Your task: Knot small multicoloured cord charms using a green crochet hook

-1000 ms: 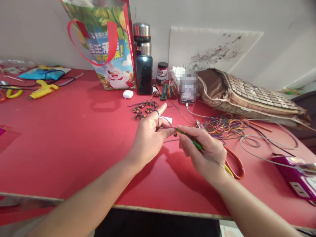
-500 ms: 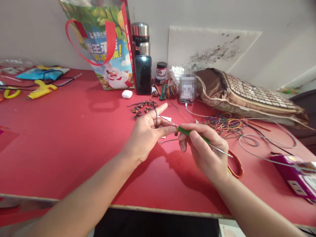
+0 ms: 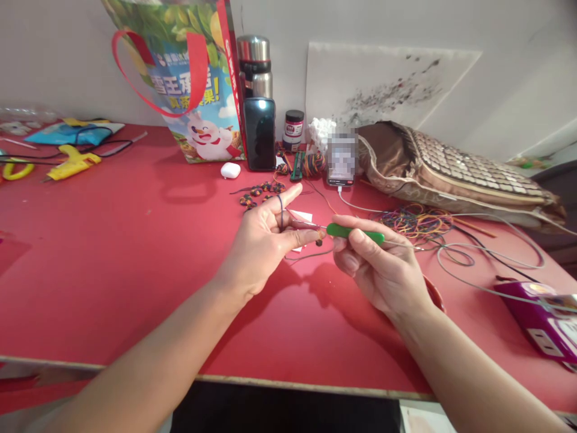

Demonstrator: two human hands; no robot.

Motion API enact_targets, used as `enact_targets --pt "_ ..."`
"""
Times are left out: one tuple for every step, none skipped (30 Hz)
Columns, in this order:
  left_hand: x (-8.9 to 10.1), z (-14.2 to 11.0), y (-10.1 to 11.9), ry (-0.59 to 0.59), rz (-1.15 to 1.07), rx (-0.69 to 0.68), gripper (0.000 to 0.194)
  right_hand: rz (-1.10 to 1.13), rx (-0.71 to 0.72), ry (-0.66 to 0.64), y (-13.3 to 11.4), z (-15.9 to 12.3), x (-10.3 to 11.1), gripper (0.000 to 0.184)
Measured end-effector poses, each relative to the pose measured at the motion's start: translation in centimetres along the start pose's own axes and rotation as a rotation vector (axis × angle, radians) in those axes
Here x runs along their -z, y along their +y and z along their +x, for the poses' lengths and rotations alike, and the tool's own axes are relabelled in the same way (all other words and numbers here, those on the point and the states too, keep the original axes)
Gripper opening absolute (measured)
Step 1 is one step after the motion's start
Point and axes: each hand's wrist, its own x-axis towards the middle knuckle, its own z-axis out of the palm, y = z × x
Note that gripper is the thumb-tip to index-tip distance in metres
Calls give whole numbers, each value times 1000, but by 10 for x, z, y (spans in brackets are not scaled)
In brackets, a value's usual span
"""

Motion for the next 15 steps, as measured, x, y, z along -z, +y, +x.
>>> enact_targets --pt "0 0 0 1 4 4 109 -15 4 5 -1 0 0 20" --pt "0 -1 1 4 9 8 109 -32 12 11 -1 0 0 20" --pt "0 -1 1 7 14 11 109 -47 21 15 -1 0 -1 20" --pt "0 -1 1 11 19 14 109 -56 30 17 -1 0 -1 20" --pt "0 -1 1 17 25 16 109 -58 40 18 -1 0 -1 19" --pt "0 -1 1 23 30 16 108 -53 48 18 -1 0 -1 19" --pt "1 -1 0 26 35 14 106 -46 55 19 -1 0 0 20" --pt "1 -1 0 26 39 12 105 -41 60 23 -2 0 0 20" --pt "1 -1 1 26 41 9 104 -40 65 29 -2 0 1 21" --pt "1 -1 1 25 42 9 103 -43 68 37 -3 1 1 22" --pt "1 -1 1 25 43 8 103 -50 72 44 -4 1 2 22" --pt "1 -1 1 25 43 7 103 -58 77 50 -5 1 3 22" --pt "1 -1 1 25 44 4 103 -67 84 55 -5 2 4 22" --pt "1 -1 1 25 44 2 103 -75 89 57 -6 2 4 21" --pt "1 -1 2 24 44 1 103 -82 94 58 -6 2 5 21"
